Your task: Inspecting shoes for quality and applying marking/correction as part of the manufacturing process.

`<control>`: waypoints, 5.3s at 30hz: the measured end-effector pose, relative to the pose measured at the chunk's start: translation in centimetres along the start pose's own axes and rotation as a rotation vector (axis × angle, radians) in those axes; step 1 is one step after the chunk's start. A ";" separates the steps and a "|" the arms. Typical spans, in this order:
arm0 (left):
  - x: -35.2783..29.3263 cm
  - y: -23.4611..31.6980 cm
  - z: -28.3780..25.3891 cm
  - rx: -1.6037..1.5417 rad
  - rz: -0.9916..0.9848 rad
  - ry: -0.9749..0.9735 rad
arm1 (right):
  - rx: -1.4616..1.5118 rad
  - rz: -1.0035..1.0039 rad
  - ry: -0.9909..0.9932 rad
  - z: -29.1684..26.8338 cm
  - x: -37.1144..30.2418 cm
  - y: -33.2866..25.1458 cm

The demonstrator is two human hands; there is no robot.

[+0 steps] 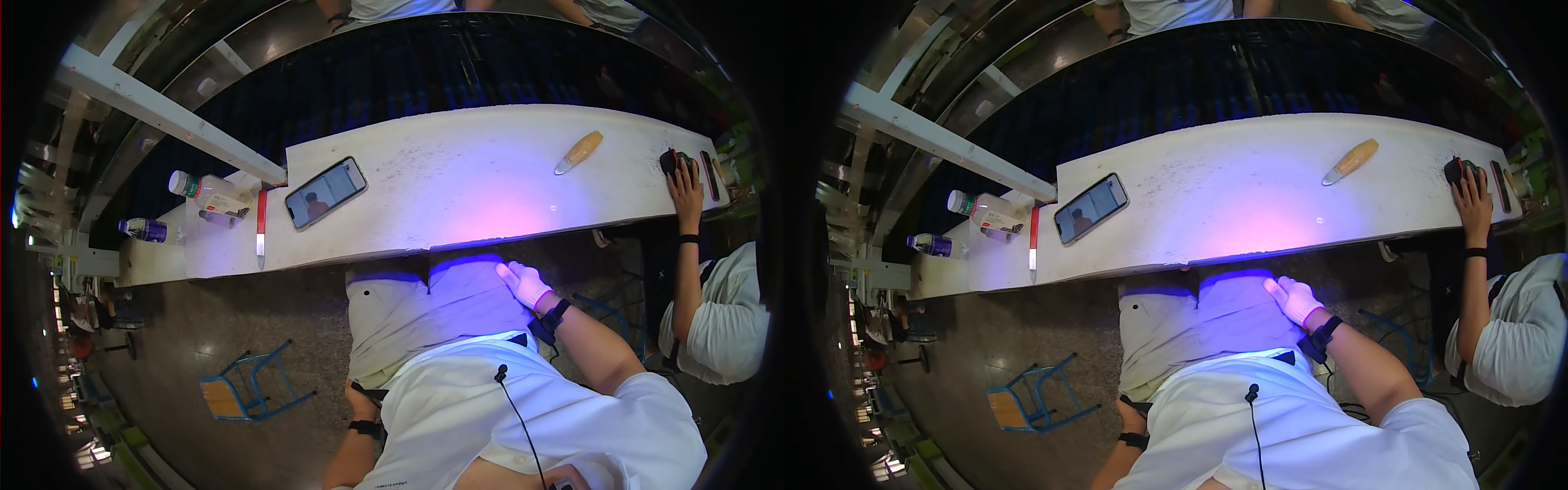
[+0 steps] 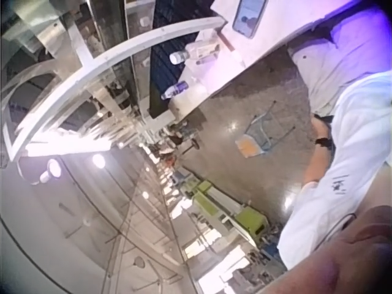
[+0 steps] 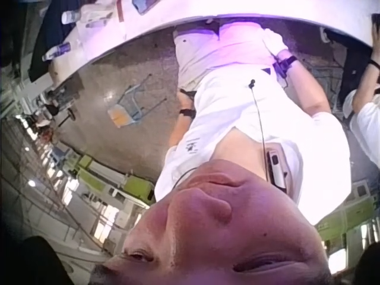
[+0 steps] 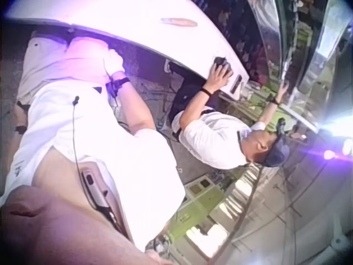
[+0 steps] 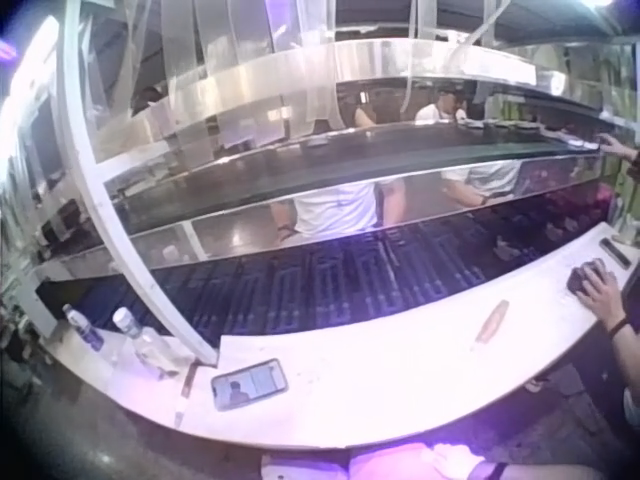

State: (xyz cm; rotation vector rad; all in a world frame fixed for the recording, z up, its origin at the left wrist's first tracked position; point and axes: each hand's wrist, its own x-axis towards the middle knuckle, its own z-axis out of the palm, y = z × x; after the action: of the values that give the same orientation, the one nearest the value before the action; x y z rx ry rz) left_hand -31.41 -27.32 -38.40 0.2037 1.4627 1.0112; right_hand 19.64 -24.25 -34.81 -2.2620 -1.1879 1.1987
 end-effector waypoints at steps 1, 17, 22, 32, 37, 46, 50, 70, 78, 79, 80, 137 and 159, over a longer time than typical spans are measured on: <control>0.1 -0.2 -0.1 0.059 0.019 -0.016 | -0.015 -0.003 -0.012 -0.2 0.0 0.0; 0.1 0.8 1.3 -0.049 -0.358 -0.101 | -0.059 0.011 -0.029 -0.1 -0.1 -0.2; 2.0 -1.0 2.2 -0.065 -0.313 -0.078 | -0.108 -0.066 -0.021 0.0 0.1 0.0; 4.4 -2.1 1.4 -0.054 -0.238 -0.065 | -0.155 -0.042 -0.074 -1.3 -0.2 -1.4; 6.0 -3.0 0.2 -0.066 -0.183 -0.043 | -0.258 -0.036 -0.115 -3.3 -0.8 -3.3; 4.5 -3.9 -1.6 0.231 0.265 -0.409 | -0.509 -0.383 0.082 -2.1 -1.5 -10.8; 4.3 -3.9 -2.4 0.446 0.463 -0.405 | -0.465 -0.709 -0.015 -0.1 -1.5 -16.2; 3.2 -0.8 1.5 0.340 0.143 -0.367 | -1.239 -0.850 -1.232 34.1 5.9 -30.7; 2.9 0.2 1.8 0.388 0.156 -0.358 | -1.174 -0.746 -1.370 34.0 8.0 -30.9; 2.9 0.3 1.8 0.389 0.153 -0.358 | -1.164 -0.726 -1.397 33.7 8.0 -31.4; 2.8 0.3 1.7 0.391 0.153 -0.352 | -1.152 -0.701 -1.418 33.2 7.9 -31.7; -0.2 1.1 -0.1 0.463 0.298 -0.316 | -1.064 -1.104 -1.058 30.7 8.3 -30.0; -5.5 0.3 -5.5 0.297 0.203 0.109 | -0.820 -1.105 -0.782 23.5 6.1 -31.1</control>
State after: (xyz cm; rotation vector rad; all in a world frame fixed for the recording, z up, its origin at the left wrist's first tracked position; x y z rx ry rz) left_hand -35.23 -33.29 -35.14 0.5268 1.7162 0.9743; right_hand -13.54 -2.91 -33.48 -0.8878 -3.0451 1.1592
